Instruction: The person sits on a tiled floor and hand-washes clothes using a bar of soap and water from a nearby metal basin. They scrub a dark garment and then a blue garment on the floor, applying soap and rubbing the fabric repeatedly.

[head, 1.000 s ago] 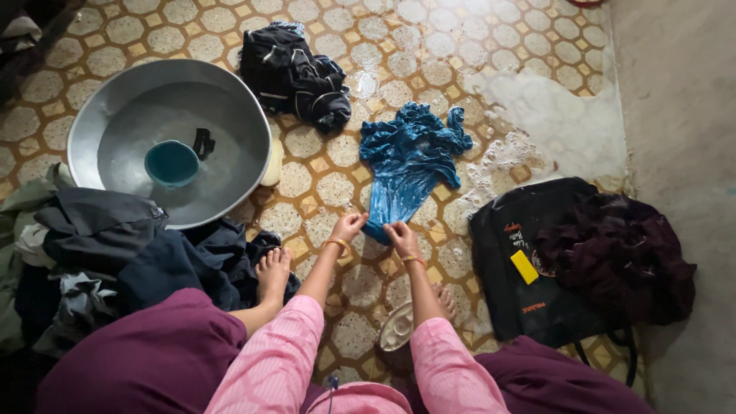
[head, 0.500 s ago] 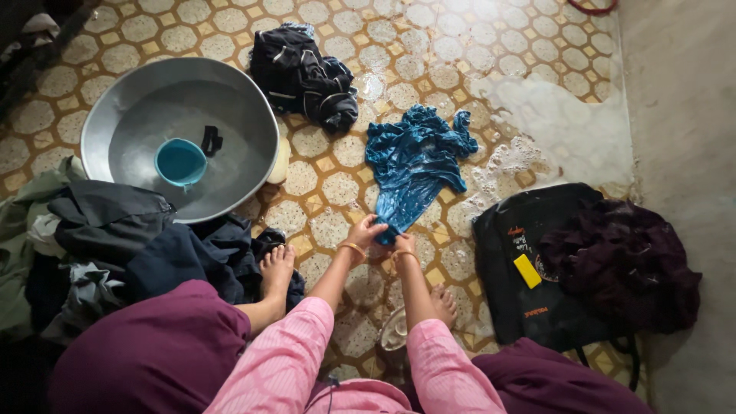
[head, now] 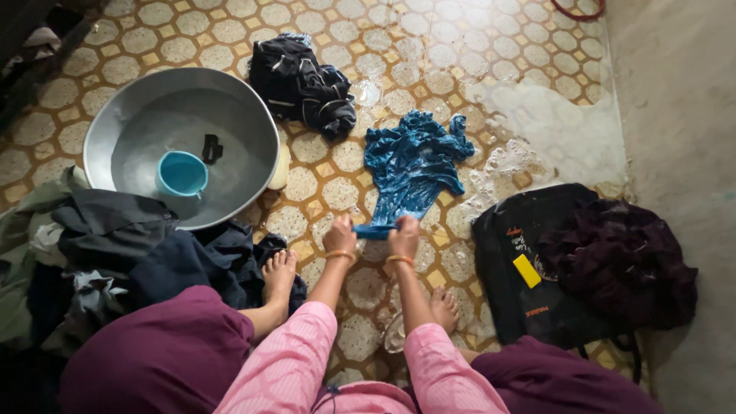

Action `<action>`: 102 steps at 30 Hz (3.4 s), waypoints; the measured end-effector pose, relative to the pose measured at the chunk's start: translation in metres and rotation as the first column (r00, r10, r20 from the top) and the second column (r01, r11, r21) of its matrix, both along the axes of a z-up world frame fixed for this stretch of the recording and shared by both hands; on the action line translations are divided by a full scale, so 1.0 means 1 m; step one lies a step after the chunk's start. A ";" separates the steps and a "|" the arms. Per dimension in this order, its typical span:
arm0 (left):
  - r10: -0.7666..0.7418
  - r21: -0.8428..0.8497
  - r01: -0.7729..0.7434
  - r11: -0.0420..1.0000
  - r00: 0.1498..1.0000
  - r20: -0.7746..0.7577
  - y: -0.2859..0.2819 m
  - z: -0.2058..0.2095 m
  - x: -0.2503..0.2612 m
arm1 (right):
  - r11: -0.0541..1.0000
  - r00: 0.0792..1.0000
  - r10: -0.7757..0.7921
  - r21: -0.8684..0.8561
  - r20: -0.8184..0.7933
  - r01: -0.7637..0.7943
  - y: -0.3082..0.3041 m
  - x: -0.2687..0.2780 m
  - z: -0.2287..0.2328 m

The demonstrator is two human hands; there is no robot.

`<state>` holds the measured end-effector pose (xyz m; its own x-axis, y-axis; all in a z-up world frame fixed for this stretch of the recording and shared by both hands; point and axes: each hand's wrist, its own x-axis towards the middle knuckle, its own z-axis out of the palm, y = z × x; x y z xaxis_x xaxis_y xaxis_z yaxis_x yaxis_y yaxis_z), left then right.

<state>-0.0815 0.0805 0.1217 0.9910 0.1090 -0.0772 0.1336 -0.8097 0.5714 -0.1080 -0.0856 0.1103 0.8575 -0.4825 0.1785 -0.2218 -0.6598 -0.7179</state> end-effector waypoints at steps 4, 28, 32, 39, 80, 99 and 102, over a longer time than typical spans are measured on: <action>0.272 -0.364 -0.234 0.902 0.961 0.056 -0.027 -0.007 0.017 | 0.950 0.978 -0.188 0.237 -0.088 0.204 -0.010 -0.004 -0.001; -0.279 -0.217 0.195 0.957 0.831 -0.482 -0.046 -0.037 -0.014 | 0.405 0.871 0.469 0.912 -0.147 -0.065 -0.028 -0.026 -0.005; 0.021 -0.338 -0.205 0.919 0.880 -0.475 -0.055 -0.052 -0.031 | 0.391 0.872 0.463 0.920 -0.159 -0.040 -0.031 -0.024 -0.011; 0.075 -0.461 -0.338 0.821 0.863 -0.499 -0.056 -0.069 -0.036 | 0.341 0.851 0.487 0.940 -0.196 0.022 -0.021 -0.027 -0.051; 0.078 -0.345 -0.188 0.920 0.948 -0.309 -0.060 -0.047 -0.020 | 0.840 0.929 0.121 0.535 -0.348 0.091 -0.020 -0.028 -0.031; 0.043 -0.704 -0.059 0.708 0.998 -0.040 -0.080 -0.066 -0.014 | 0.528 0.978 0.181 0.849 -0.103 -0.009 -0.043 -0.010 -0.038; 0.024 -0.724 -0.002 0.690 1.000 0.020 -0.076 -0.062 -0.014 | 0.482 0.979 0.189 0.876 -0.078 -0.023 -0.043 -0.005 -0.030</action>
<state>-0.0951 0.0046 0.0593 0.9927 0.0429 -0.1124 0.1175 -0.1425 0.9828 -0.1129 -0.1290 0.0799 0.8866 -0.2235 -0.4049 -0.3479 0.2547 -0.9023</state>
